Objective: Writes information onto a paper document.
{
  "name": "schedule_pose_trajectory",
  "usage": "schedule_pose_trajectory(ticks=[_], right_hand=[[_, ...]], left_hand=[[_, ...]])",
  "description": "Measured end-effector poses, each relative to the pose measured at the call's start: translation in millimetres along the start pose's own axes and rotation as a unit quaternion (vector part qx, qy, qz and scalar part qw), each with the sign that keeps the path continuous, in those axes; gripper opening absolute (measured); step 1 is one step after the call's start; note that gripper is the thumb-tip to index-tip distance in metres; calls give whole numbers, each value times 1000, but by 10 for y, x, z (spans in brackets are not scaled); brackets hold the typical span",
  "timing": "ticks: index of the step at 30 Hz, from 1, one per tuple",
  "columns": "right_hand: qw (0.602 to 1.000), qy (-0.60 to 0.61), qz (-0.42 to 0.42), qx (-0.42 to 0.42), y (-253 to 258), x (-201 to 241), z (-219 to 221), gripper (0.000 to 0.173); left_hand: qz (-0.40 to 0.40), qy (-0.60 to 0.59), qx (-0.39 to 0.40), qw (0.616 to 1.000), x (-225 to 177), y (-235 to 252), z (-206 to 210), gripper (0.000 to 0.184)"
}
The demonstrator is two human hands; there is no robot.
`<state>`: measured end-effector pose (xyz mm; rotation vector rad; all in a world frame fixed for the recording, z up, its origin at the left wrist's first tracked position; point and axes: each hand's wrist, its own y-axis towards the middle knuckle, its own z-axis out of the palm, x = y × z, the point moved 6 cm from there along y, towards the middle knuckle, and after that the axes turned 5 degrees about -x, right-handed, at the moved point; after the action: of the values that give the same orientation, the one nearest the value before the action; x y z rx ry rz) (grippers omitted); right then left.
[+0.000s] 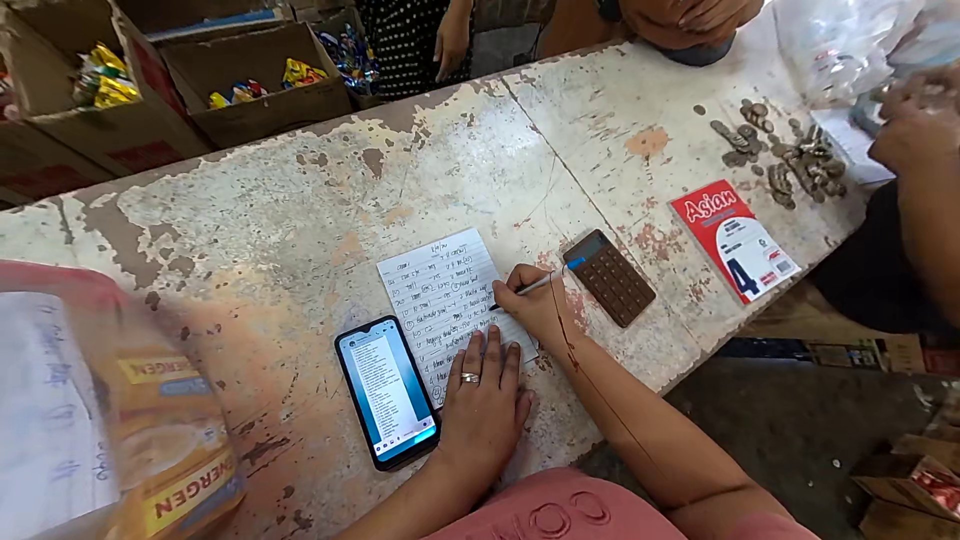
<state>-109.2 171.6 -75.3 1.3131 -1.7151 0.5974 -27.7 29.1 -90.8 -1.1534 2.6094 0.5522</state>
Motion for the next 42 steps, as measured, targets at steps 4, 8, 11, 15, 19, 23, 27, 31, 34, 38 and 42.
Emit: schedule_pose_trajectory(ticks=[4,8,11,15,19,23,27,31,34,38,42], right_hand=[[999,18,17,-24,-53,-32,-52,29],[1000,9,5,-12,-37,-35,-45,29],[999,30,0,-30,-14,-7,-57,30],[996,67,1,-61,73,-69,-87,27],[998,33,-3,-58,46,-57,-62,29],[999,-7,28,-42,48,-71,-60,26],[999,-12,37,-22,111,-28,-81,24],[999,-12,35,-3,110,-22,-85,24],[999,-5,32,12,81,-33,-74,24],[999,-7,30,20,81,-28,-72,26],[999,21,46,10,78,-7,-80,27]], left_hand=[[0,3,0,1000,-2,-4,0,57],[0,2,4,1000,-3,-5,6,57],[-2,-4,9,1000,-3,-4,0,58],[-1,1,5,1000,-5,10,-3,58],[0,6,9,1000,1,16,5,59],[-3,-7,4,1000,3,-6,-4,58],[-14,-18,21,1000,-6,31,-64,59],[-12,-16,19,1000,-14,22,-68,58],[-8,-6,4,1000,-15,-7,-49,58],[-10,-8,1,1000,-17,-7,-38,57],[-2,-6,-6,1000,-10,2,-24,56]])
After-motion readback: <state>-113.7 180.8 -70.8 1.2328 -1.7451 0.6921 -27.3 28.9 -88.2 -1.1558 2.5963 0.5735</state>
